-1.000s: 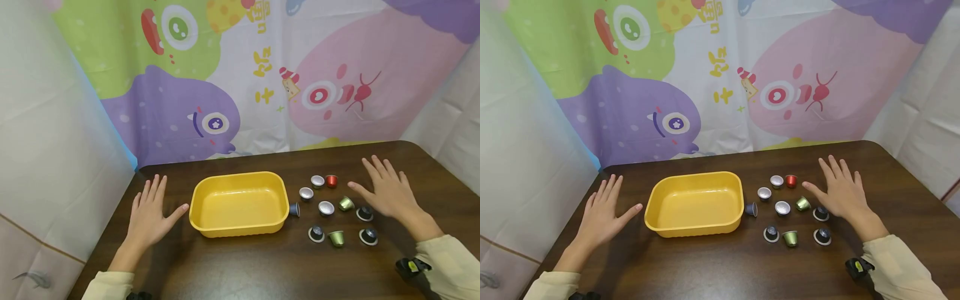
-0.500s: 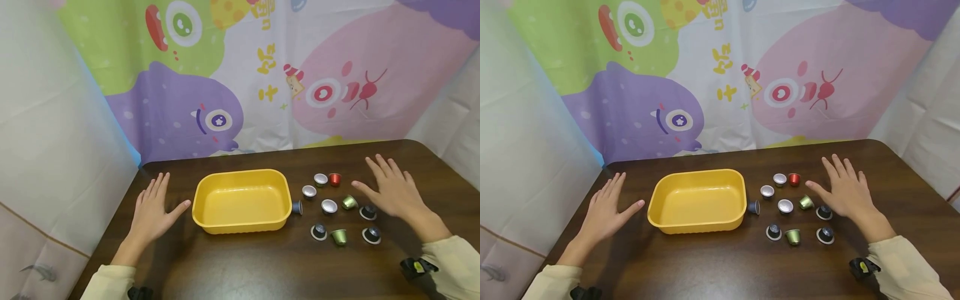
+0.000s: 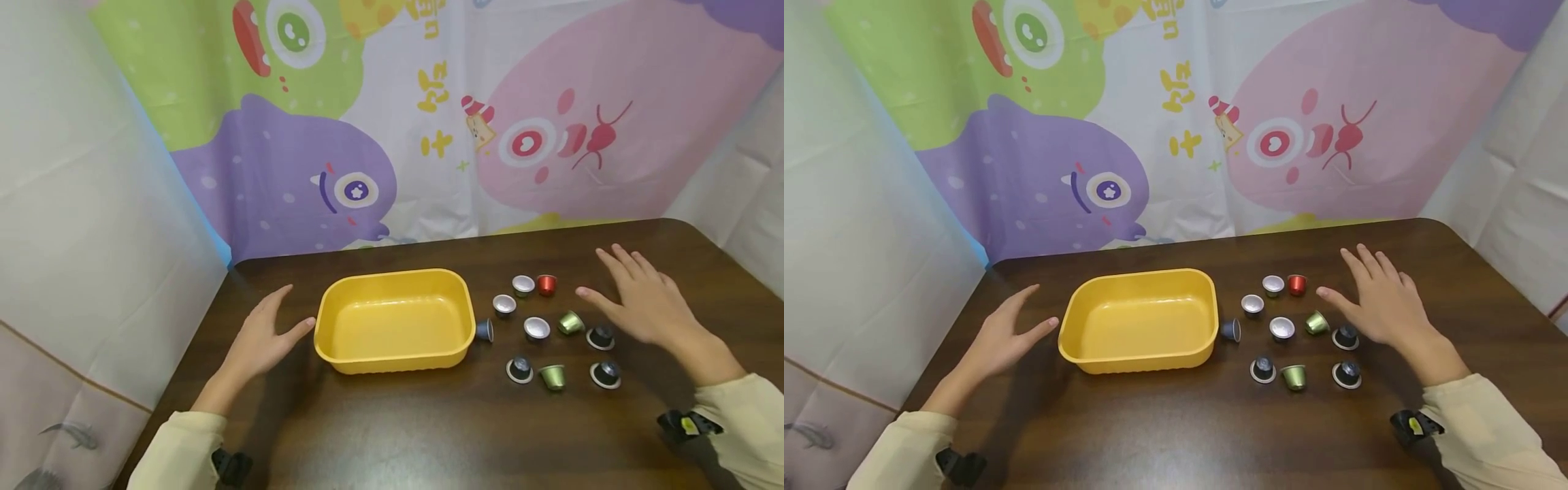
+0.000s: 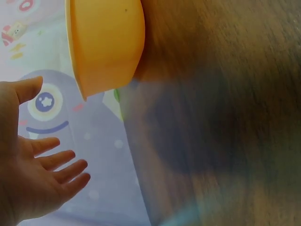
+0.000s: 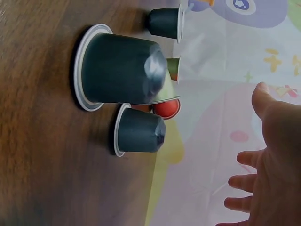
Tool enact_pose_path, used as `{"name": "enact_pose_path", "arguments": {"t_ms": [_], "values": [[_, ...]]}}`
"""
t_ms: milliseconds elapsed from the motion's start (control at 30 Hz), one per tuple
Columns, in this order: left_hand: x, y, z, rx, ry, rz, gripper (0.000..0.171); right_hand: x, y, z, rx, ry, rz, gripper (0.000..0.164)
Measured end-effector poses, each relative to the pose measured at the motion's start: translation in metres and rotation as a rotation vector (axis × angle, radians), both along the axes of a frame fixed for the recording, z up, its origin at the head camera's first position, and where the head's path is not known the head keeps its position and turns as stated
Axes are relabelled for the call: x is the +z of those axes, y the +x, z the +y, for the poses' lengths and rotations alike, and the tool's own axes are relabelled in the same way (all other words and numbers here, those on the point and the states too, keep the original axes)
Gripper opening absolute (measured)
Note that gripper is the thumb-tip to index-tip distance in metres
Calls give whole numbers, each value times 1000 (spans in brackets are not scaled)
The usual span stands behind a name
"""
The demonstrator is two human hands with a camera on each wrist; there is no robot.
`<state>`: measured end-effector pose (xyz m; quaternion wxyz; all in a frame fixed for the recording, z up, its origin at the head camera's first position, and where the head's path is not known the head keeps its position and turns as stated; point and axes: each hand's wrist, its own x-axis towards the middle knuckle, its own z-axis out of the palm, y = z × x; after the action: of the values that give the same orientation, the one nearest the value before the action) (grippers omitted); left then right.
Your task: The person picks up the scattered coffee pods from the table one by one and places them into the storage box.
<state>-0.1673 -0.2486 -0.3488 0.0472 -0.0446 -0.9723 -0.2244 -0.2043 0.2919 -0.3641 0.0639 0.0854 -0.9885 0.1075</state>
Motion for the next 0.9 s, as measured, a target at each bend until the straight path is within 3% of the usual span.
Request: {"name": "enact_pose_path", "arguments": {"t_ms": [300,733,900], "values": [[2,-6,3,-29,98,-59,70,6,2,-3,47,0,33,85],[9,-12,2,-11,209,-219,54,14,8,-9,109,-17,20,79],[12,-14,1,-8,297,-295,54,17,11,-11,112,-23,0,75]]}}
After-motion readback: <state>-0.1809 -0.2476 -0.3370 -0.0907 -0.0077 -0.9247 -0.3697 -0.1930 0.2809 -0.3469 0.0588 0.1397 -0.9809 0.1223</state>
